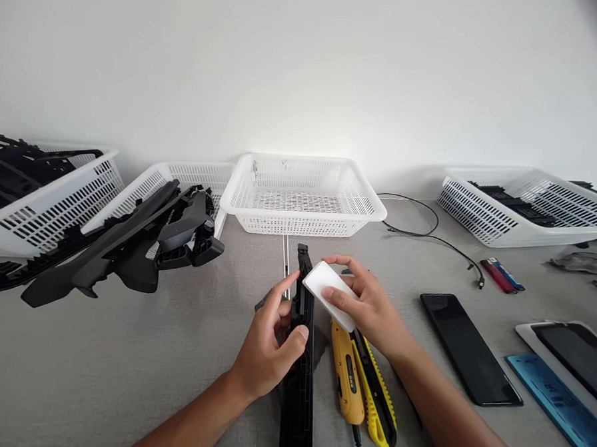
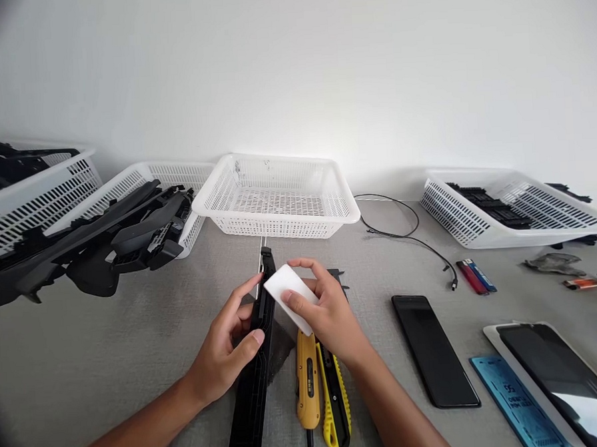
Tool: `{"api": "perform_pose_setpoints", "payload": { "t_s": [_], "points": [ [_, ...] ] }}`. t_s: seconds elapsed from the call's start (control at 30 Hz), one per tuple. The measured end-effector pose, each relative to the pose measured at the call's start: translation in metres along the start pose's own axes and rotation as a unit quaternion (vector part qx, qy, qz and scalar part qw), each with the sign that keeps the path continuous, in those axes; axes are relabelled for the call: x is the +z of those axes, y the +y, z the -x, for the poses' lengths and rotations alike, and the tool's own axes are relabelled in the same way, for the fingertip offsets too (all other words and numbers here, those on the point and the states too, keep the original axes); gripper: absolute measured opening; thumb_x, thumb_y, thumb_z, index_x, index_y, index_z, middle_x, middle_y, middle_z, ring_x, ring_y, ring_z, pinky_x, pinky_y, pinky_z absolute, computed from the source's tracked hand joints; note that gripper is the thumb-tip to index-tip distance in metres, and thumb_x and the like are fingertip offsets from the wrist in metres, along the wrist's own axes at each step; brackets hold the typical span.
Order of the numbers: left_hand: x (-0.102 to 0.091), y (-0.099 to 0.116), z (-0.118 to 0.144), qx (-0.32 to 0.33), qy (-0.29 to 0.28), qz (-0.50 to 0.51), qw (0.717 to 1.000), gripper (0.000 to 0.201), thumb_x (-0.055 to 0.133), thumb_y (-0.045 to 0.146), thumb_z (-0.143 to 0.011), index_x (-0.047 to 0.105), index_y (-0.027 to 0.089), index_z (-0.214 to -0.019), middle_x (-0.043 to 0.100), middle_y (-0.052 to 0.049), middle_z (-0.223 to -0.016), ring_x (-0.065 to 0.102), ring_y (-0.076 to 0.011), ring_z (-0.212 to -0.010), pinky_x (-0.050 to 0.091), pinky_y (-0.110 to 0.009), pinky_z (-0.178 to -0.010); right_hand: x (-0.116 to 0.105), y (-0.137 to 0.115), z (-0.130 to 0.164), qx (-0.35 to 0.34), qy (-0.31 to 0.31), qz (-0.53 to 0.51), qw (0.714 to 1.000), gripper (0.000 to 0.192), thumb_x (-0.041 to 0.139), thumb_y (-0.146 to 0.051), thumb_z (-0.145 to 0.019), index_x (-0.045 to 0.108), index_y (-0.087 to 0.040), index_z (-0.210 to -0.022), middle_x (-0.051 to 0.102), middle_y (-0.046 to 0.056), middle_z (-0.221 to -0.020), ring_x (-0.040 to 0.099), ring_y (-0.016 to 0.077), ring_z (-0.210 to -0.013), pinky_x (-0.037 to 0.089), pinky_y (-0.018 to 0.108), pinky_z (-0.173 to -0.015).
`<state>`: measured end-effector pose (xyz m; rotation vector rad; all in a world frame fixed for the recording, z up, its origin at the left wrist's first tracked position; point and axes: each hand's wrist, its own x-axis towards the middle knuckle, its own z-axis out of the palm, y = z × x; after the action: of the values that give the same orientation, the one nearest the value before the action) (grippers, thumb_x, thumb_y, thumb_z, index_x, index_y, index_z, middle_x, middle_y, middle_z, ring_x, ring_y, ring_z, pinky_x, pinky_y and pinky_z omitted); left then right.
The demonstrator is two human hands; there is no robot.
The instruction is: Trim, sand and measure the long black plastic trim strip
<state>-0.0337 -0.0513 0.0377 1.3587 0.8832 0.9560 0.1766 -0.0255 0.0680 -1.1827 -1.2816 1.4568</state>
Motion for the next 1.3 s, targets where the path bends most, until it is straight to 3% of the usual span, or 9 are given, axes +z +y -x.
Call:
{"api": "perform_pose_setpoints", "payload": {
  "t_s": [0.13,0.3,0.43,0.67,0.97,1.07,1.2,1.3],
  "points": [
    [0.0,0.001,-0.001,0.005,0.004,0.001,1.0,0.081,0.064,0.044,-0.104,0.031,0.018,-0.173,0.064,-0.001,-0.088,0.051,-0.0153,-0.071,0.043,-0.027,-0.067,-0.003,-0.001,-0.001,-0.021,0.021,0.011,0.999,0.057,0.087,-0.06,-0.087,0.057,-0.026,-0.122,0.07,-0.003,-0.078,0.05,0.0123,-0.057,0.039,0.023,-0.051],
    [-0.002,0.0,-0.001,0.015,-0.015,0.01,1.0,0.079,0.063,0.042,-0.103,0.034,0.018,-0.173,0.065,-0.001,-0.087,0.05,-0.0154,-0.071,0.042,-0.027,-0.068,-0.015,-0.004,-0.003,-0.058,0.021,0.072,0.995,0.041,0.088,-0.055,-0.086,0.08,-0.023,-0.11,0.077,0.004,-0.091,0.063,0.0199,-0.077,0.051,0.03,-0.068],
    [-0.003,-0.002,-0.001,0.023,-0.028,0.016,0.999,0.079,0.061,0.044,-0.104,0.034,0.016,-0.173,0.065,-0.002,-0.087,0.048,-0.015,-0.069,0.041,-0.027,-0.066,-0.021,-0.005,-0.003,-0.059,0.03,0.071,0.995,0.039,0.09,-0.053,-0.084,0.086,-0.023,-0.109,0.08,0.006,-0.096,0.068,0.0233,-0.083,0.055,0.033,-0.072],
    [-0.004,-0.002,0.0,0.021,-0.043,0.02,0.999,0.078,0.058,0.04,-0.104,0.035,0.014,-0.174,0.062,-0.001,-0.081,0.046,-0.0142,-0.065,0.04,-0.028,-0.063,-0.029,-0.003,-0.002,-0.059,0.028,0.072,0.995,0.038,0.091,-0.052,-0.084,0.086,-0.023,-0.108,0.081,0.007,-0.098,0.069,0.0231,-0.083,0.055,0.033,-0.073],
    [-0.004,0.0,0.0,0.007,-0.057,0.022,0.998,0.077,0.061,0.041,-0.1,0.043,0.016,-0.171,0.065,-0.003,-0.082,0.048,-0.0148,-0.064,0.042,-0.028,-0.061,-0.036,-0.008,-0.001,-0.048,0.006,0.056,0.997,0.038,0.09,-0.053,-0.085,0.075,-0.023,-0.102,0.071,0.002,-0.083,0.06,0.0179,-0.071,0.047,0.029,-0.064],
    [-0.004,-0.002,0.0,0.014,-0.049,0.016,0.999,0.076,0.06,0.041,-0.102,0.041,0.015,-0.171,0.065,-0.002,-0.082,0.047,-0.0145,-0.064,0.041,-0.028,-0.062,-0.033,-0.005,-0.001,-0.058,0.026,0.05,0.997,0.038,0.089,-0.053,-0.086,0.075,-0.023,-0.104,0.072,0.003,-0.087,0.061,0.0185,-0.074,0.048,0.029,-0.066],
    [-0.002,-0.003,0.001,0.016,-0.014,0.018,1.0,0.072,0.06,0.039,-0.105,0.039,0.017,-0.17,0.067,-0.003,-0.088,0.05,-0.0144,-0.07,0.043,-0.027,-0.066,-0.026,-0.004,-0.001,-0.054,-0.019,0.058,0.997,0.036,0.088,-0.052,-0.089,0.075,-0.022,-0.104,0.07,0.001,-0.084,0.058,0.0171,-0.072,0.046,0.029,-0.065],
    [0.0,-0.001,0.0,0.007,0.004,0.038,0.999,0.074,0.063,0.039,-0.105,0.034,0.02,-0.172,0.069,-0.003,-0.095,0.053,-0.0138,-0.073,0.046,-0.025,-0.067,-0.02,-0.005,-0.001,-0.076,-0.001,0.065,0.995,0.034,0.086,-0.052,-0.091,0.075,-0.023,-0.106,0.071,0.002,-0.088,0.06,0.0183,-0.075,0.048,0.03,-0.067]
  ]
}}
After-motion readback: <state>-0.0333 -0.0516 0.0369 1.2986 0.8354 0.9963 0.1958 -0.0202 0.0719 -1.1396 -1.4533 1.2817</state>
